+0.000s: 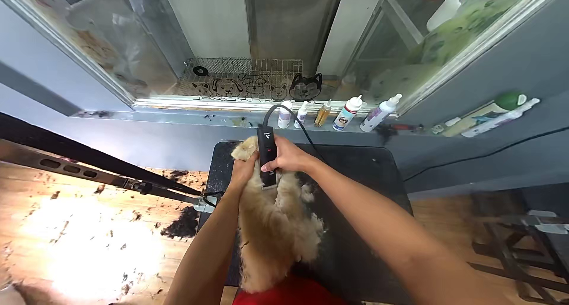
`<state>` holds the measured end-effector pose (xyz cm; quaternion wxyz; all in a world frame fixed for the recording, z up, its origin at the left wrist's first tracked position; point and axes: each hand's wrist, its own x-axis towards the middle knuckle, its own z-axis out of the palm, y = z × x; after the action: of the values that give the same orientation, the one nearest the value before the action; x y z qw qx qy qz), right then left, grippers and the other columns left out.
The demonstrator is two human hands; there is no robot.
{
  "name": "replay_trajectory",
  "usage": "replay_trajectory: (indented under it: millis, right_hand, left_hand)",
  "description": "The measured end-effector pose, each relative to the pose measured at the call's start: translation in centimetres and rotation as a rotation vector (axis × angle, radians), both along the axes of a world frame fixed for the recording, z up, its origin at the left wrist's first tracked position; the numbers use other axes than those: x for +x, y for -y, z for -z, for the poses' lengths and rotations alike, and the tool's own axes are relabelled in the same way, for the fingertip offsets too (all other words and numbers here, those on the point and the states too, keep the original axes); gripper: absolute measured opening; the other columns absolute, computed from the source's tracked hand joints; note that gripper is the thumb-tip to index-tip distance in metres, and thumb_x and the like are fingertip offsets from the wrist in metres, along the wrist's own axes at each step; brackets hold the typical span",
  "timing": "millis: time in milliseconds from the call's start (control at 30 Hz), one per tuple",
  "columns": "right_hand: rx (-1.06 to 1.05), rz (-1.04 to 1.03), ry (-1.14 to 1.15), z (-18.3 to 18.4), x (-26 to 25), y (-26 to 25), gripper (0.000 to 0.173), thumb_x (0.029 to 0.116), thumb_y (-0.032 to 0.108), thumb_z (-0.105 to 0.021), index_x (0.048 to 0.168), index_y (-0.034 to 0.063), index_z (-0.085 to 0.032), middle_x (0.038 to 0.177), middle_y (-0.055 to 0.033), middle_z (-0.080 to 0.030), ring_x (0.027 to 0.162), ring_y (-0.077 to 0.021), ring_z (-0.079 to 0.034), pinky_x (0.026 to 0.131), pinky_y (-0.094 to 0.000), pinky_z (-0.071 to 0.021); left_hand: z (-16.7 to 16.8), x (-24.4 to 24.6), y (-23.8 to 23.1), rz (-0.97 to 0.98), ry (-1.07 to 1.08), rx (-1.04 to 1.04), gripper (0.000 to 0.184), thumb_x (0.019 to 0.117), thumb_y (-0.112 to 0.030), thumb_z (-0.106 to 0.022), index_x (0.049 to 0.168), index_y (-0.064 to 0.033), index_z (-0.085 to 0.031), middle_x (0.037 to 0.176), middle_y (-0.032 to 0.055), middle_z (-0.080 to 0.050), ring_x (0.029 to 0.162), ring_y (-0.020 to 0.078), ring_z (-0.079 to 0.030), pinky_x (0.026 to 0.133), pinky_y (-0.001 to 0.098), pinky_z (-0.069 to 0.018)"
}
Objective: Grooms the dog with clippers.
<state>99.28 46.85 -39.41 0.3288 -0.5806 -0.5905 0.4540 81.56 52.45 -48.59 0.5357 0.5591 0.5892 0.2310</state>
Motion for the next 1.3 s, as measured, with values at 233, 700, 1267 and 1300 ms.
replay_trajectory:
  millis: [233,700,1267,1300]
  right_hand:
    - [0.100,0.224,0.097,0.6,0.5,-2.0,0.091,0.0651,0.017,-0.095,0.140,0.0079,-0.044,0.114,-0.0089,-0.070,0.106,-0.0190,-0.070,0.095,-0.0449,-0.0597]
    - [-0.046,0.037,0.059,0.9,-2.2,4.2,0.085,0.0654,0.021,-0.095,0.137,0.0096,-0.050,0.112,-0.0065,-0.071,0.102,-0.0165,-0.071,0.092,-0.0443,-0.0608]
    - [0.269,0.034,-0.387,-0.6,1.0,6.8,0.066,0.0704,0.010,-0.088,0.126,-0.0041,-0.054,0.107,-0.0119,-0.074,0.098,-0.0202,-0.073,0.089,-0.0404,-0.0624]
    - [0.317,0.129,-0.415,0.1,1.7,5.1,0.068,0.0701,0.004,-0.089,0.126,-0.0048,-0.051,0.108,-0.0144,-0.073,0.099,-0.0229,-0.073,0.091,-0.0421,-0.0625]
  left_hand:
    - [0.1,-0.2,0.0,0.028,-0.006,0.037,0.058,0.0927,-0.059,-0.067,0.114,-0.0051,-0.069,0.101,0.0139,-0.073,0.096,0.0252,-0.070,0.089,0.0533,-0.0554]
    - [-0.1,0.5,0.3,-0.028,-0.057,-0.029,0.059,0.0929,-0.059,-0.067,0.111,-0.0020,-0.068,0.098,0.0171,-0.072,0.093,0.0302,-0.071,0.086,0.0574,-0.0559]
    - [-1.0,0.0,0.5,0.016,-0.101,-0.028,0.078,0.0826,-0.070,-0.072,0.119,-0.0013,-0.066,0.105,0.0187,-0.072,0.101,0.0319,-0.071,0.092,0.0587,-0.0555]
    - [-0.9,-0.1,0.5,0.021,-0.103,-0.014,0.078,0.0824,-0.071,-0.071,0.120,-0.0022,-0.066,0.106,0.0184,-0.072,0.103,0.0318,-0.070,0.093,0.0589,-0.0551]
